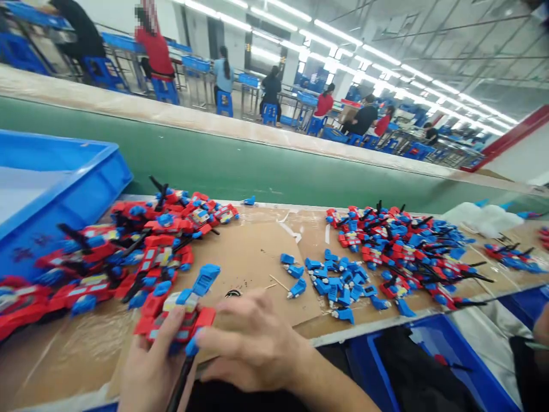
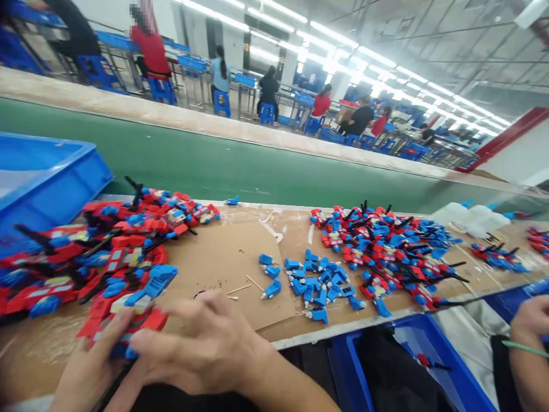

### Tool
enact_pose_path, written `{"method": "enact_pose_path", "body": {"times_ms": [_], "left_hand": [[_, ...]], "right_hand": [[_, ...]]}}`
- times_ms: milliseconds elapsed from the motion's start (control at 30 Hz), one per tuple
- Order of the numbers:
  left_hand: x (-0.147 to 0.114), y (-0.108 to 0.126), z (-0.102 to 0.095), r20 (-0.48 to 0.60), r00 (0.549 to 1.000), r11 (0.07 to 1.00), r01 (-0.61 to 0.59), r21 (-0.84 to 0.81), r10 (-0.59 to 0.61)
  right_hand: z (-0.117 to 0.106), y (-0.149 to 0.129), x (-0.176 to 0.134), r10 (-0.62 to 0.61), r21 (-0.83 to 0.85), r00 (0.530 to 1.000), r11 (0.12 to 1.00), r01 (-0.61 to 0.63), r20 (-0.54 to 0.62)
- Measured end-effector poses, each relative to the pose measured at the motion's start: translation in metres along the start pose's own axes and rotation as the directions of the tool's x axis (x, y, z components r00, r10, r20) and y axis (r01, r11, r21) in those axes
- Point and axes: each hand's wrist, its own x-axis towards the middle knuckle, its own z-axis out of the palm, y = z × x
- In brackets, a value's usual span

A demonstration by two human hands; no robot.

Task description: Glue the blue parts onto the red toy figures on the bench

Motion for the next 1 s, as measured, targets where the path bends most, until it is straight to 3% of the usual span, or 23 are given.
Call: {"method": "enact_pose_path", "body": {"times_ms": [67, 133, 200, 267, 333, 400, 467, 533, 567, 633, 700, 733, 800, 867, 1000], "left_hand": [[0.002, 0.0, 0.028, -0.044, 0.997, 0.998, -0.057, -0.032, 0.056], [0.004, 0.001, 0.055, 0.024, 0.991, 0.99, -0.126, -0.062, 0.128], [0.011, 0.005, 0.068, 0.176, 0.957, 0.972, -0.234, -0.001, 0.23], [0.023, 0.014, 0.062, 0.266, 0.898, 0.891, -0.407, 0.199, 0.351], [0.036, 0.027, 0.042, 0.283, 0.823, 0.655, -0.564, 0.502, 0.492], [0.05, 0.045, 0.022, 0.377, 0.709, 0.285, -0.626, 0.726, 0.596], [0.065, 0.066, 0.014, 0.545, 0.574, -0.099, -0.628, 0.772, 0.61], [0.083, 0.09, 0.021, 0.693, 0.495, -0.38, -0.592, 0.711, 0.525], [0.093, 0.101, 0.03, 0.737, 0.499, -0.475, -0.564, 0.676, 0.456], [0.117, 0.122, 0.056, 0.761, 0.579, -0.6, -0.508, 0.618, 0.294], [0.146, 0.137, 0.086, 0.716, 0.685, -0.665, -0.475, 0.576, 0.132], [0.161, 0.14, 0.1, 0.682, 0.728, -0.681, -0.465, 0.567, 0.07], [0.191, 0.142, 0.123, 0.597, 0.802, -0.693, -0.445, 0.567, -0.027], [0.218, 0.136, 0.139, 0.494, 0.863, -0.691, -0.423, 0.586, -0.109], [0.251, 0.121, 0.144, 0.326, 0.919, -0.687, -0.384, 0.617, -0.221]], "right_hand": [[0.001, 0.001, -0.005, -0.025, -0.06, 0.999, 0.998, 0.023, -0.026], [-0.008, 0.018, -0.012, 0.069, -0.047, 0.993, 0.996, -0.073, -0.097], [-0.034, 0.05, -0.021, 0.257, -0.058, 0.956, 0.962, -0.267, -0.141], [-0.069, 0.09, -0.035, 0.482, -0.185, 0.861, 0.842, -0.506, -0.161], [-0.104, 0.132, -0.051, 0.647, -0.343, 0.745, 0.671, -0.658, -0.162], [-0.13, 0.165, -0.068, 0.718, -0.403, 0.679, 0.582, -0.706, -0.152], [-0.143, 0.187, -0.084, 0.758, -0.424, 0.637, 0.534, -0.731, -0.142], [-0.147, 0.195, -0.095, 0.787, -0.436, 0.598, 0.49, -0.755, -0.149], [-0.146, 0.193, -0.098, 0.797, -0.438, 0.582, 0.47, -0.766, -0.162], [-0.14, 0.181, -0.1, 0.773, -0.439, 0.57, 0.425, -0.791, -0.278], [-0.126, 0.162, -0.095, 0.673, -0.42, 0.601, 0.439, -0.794, -0.431], [-0.116, 0.151, -0.089, 0.628, -0.412, 0.64, 0.491, -0.768, -0.443], [-0.093, 0.134, -0.076, 0.588, -0.395, 0.75, 0.639, -0.661, -0.304], [-0.068, 0.125, -0.062, 0.574, -0.366, 0.817, 0.751, -0.55, -0.049], [-0.037, 0.134, -0.045, 0.556, -0.364, 0.816, 0.801, -0.475, 0.159]]}}
